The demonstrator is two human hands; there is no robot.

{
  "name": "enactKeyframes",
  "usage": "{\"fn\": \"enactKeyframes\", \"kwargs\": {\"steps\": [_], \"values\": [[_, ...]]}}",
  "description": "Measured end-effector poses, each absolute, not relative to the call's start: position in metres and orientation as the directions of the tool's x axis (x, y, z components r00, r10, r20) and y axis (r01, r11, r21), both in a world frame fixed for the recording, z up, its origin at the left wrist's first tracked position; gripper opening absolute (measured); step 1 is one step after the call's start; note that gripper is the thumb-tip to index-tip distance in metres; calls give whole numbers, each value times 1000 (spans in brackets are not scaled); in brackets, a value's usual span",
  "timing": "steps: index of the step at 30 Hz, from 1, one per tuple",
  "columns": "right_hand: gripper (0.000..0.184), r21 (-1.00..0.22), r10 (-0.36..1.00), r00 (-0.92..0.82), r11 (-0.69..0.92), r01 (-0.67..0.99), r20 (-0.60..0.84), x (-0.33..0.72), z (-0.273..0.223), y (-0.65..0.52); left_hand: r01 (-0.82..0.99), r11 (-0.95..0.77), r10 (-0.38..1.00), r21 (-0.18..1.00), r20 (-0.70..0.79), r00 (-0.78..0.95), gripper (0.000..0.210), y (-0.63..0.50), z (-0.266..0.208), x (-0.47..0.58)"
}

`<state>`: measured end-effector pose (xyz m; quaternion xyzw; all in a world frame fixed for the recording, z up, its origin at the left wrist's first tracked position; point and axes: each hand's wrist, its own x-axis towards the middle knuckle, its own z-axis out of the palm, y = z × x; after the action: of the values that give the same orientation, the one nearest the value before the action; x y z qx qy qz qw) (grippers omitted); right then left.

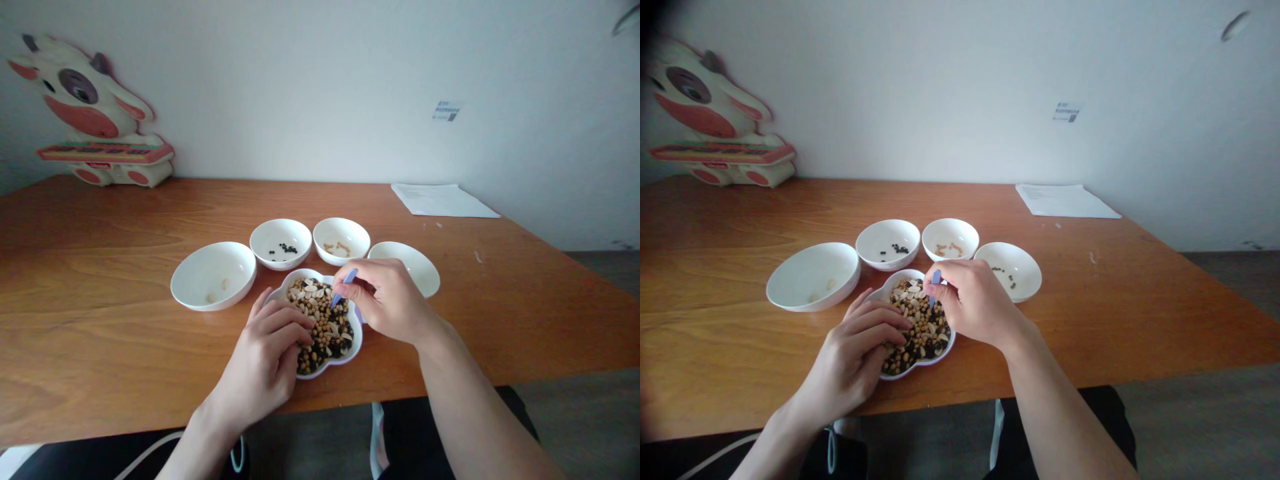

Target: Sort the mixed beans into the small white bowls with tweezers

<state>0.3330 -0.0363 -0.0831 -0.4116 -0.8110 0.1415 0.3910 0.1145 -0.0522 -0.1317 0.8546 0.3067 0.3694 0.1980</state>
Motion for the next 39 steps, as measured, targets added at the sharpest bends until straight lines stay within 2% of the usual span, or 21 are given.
{"fn": "enactKeyframes", "kwargs": {"steps": [32, 36, 39], "values": [[12, -536, 772, -339, 623, 570, 537, 331, -86, -35, 380, -740, 663, 554, 512, 545, 29, -52, -132, 114], [15, -522, 778, -278, 596, 610, 563, 338, -76, -38, 384, -735, 669, 559, 505, 545, 29, -52, -132, 114], [17, -525, 809, -153, 499, 689, 568, 354, -68, -42, 384, -734, 670, 560, 503, 546, 29, -52, -131, 114]]}}
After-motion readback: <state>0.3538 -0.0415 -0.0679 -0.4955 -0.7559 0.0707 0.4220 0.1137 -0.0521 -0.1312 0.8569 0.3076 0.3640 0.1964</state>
